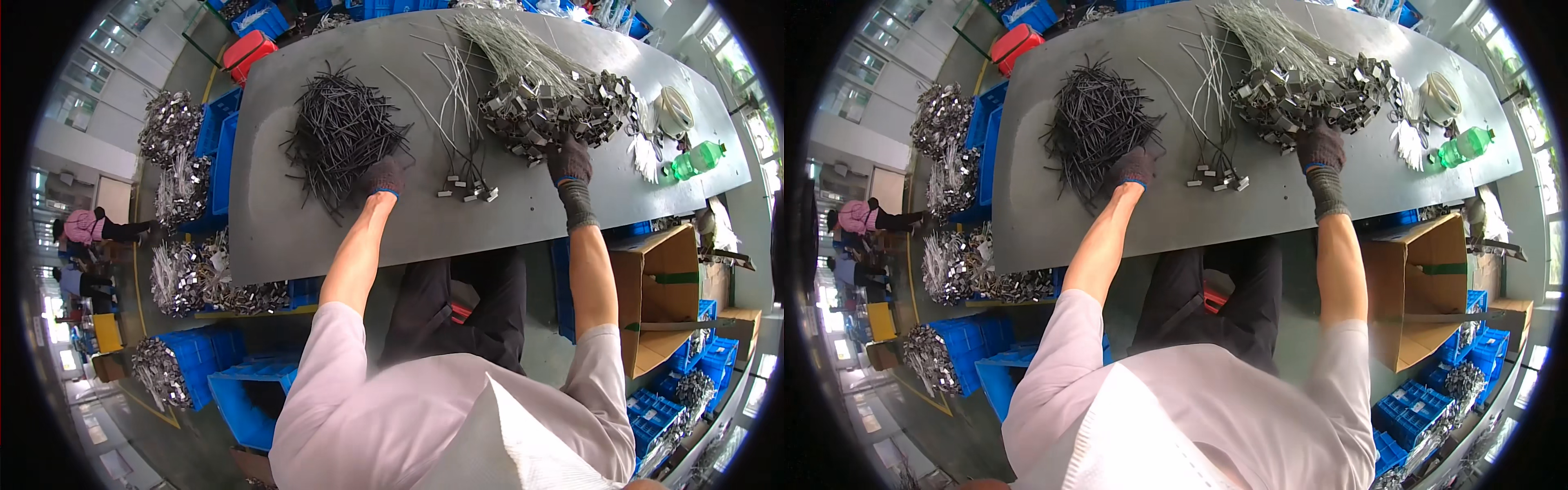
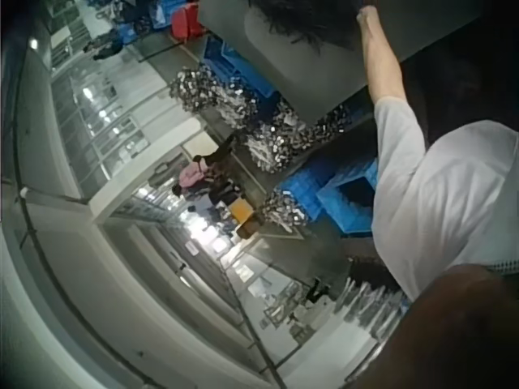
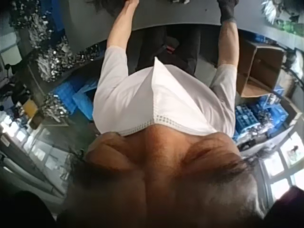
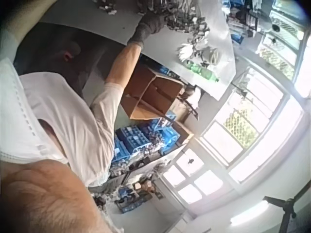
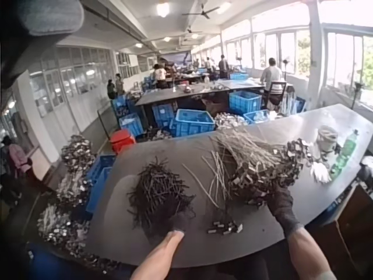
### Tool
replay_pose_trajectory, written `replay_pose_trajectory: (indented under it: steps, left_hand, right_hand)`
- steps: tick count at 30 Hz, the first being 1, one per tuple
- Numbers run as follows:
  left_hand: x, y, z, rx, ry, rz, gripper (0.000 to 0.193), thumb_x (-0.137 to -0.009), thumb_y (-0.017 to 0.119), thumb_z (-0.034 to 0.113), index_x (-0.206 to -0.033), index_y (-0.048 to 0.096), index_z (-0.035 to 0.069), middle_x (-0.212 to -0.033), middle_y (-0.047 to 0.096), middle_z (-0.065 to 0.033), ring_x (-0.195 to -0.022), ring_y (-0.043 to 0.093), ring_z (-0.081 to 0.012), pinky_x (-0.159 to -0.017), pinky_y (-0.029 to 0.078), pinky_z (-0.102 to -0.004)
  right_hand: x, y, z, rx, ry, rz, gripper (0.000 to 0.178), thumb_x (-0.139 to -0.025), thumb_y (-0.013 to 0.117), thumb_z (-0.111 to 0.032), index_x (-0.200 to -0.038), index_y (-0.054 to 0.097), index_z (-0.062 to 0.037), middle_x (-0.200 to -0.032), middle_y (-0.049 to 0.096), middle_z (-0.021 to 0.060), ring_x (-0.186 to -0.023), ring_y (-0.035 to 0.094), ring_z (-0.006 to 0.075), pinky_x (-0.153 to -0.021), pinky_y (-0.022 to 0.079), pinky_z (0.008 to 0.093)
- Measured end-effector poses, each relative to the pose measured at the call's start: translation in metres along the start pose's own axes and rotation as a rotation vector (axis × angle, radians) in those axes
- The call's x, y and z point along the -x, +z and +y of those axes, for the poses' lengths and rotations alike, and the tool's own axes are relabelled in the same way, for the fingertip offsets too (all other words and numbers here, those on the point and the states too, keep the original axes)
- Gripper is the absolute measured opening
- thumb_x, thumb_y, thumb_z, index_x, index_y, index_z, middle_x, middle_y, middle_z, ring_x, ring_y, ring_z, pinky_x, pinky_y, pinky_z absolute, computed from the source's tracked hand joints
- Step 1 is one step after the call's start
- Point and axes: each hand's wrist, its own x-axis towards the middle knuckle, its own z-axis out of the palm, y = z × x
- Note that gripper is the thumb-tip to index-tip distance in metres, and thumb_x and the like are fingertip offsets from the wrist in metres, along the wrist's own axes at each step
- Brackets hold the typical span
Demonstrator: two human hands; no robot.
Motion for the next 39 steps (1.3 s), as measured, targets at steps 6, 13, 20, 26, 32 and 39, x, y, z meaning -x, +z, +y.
replay_pose_trajectory:
  steps: [6,13,20,26,32,39]
  left_hand:
    - [0.036,-0.011,-0.014,0.025,-0.301,-0.150,0.033,-0.093,0.062,0.030,-0.118,0.066,0.009,-0.121,0.068,-0.0220,-0.114,0.066,-0.0401,-0.094,0.054,-0.0516]
    - [0.086,0.001,-0.016,0.061,-0.356,-0.170,0.050,-0.088,0.066,0.036,-0.130,0.064,0.007,-0.128,0.065,-0.0237,-0.114,0.065,-0.0426,-0.096,0.053,-0.0520]
    - [0.097,0.014,-0.019,0.123,-0.250,-0.121,0.028,-0.086,0.067,0.027,-0.099,0.074,0.004,-0.108,0.072,-0.0213,-0.102,0.070,-0.0386,-0.083,0.057,-0.0492]
    - [0.106,0.009,-0.035,1.598,-0.562,-0.397,0.013,-0.087,0.077,0.015,-0.092,0.071,0.005,-0.088,0.072,-0.0115,-0.078,0.071,-0.0186,-0.061,0.057,-0.0291]
    - [0.082,-0.008,-0.001,2.331,-0.817,-0.313,0.011,-0.092,0.074,0.010,-0.096,0.069,0.001,-0.083,0.070,-0.0068,-0.066,0.064,-0.0145,-0.057,0.055,-0.0220]
    - [0.112,-0.005,0.178,2.207,-0.181,-0.728,0.016,-0.097,0.065,0.014,-0.105,0.066,0.001,-0.101,0.070,-0.0120,-0.097,0.069,-0.0223,-0.089,0.060,-0.0422]
  right_hand:
    - [0.002,0.002,0.029,-0.023,0.105,0.105,0.041,-0.085,0.072,-0.044,-0.104,0.071,-0.0080,-0.104,0.069,0.0213,-0.100,0.066,0.0385,-0.085,0.053,0.0479]
    - [0.034,0.009,0.077,-1.064,0.380,-0.104,0.053,-0.088,0.074,-0.037,-0.124,0.061,-0.0003,-0.087,0.065,0.0097,-0.058,0.054,0.0154,-0.051,0.044,0.0313]
    - [0.046,0.007,0.110,-0.230,0.297,-0.216,0.026,-0.088,0.060,-0.022,-0.102,0.068,-0.0011,-0.086,0.068,0.0153,-0.072,0.069,0.0341,-0.065,0.056,0.0449]
    - [0.115,-0.014,0.137,-1.319,0.250,-0.739,0.026,-0.099,0.059,-0.033,-0.100,0.060,-0.0069,-0.087,0.067,0.0088,-0.068,0.065,0.0230,-0.059,0.051,0.0350]
    - [0.198,0.011,0.178,-0.392,0.027,-0.452,0.023,-0.095,0.059,-0.027,-0.106,0.061,-0.0071,-0.089,0.070,0.0109,-0.066,0.065,0.0269,-0.059,0.050,0.0395]
    - [0.196,-0.023,0.126,-1.099,0.373,-0.624,0.034,-0.091,0.062,-0.024,-0.116,0.063,-0.0018,-0.078,0.064,0.0064,-0.072,0.064,0.0155,-0.069,0.055,0.0334]
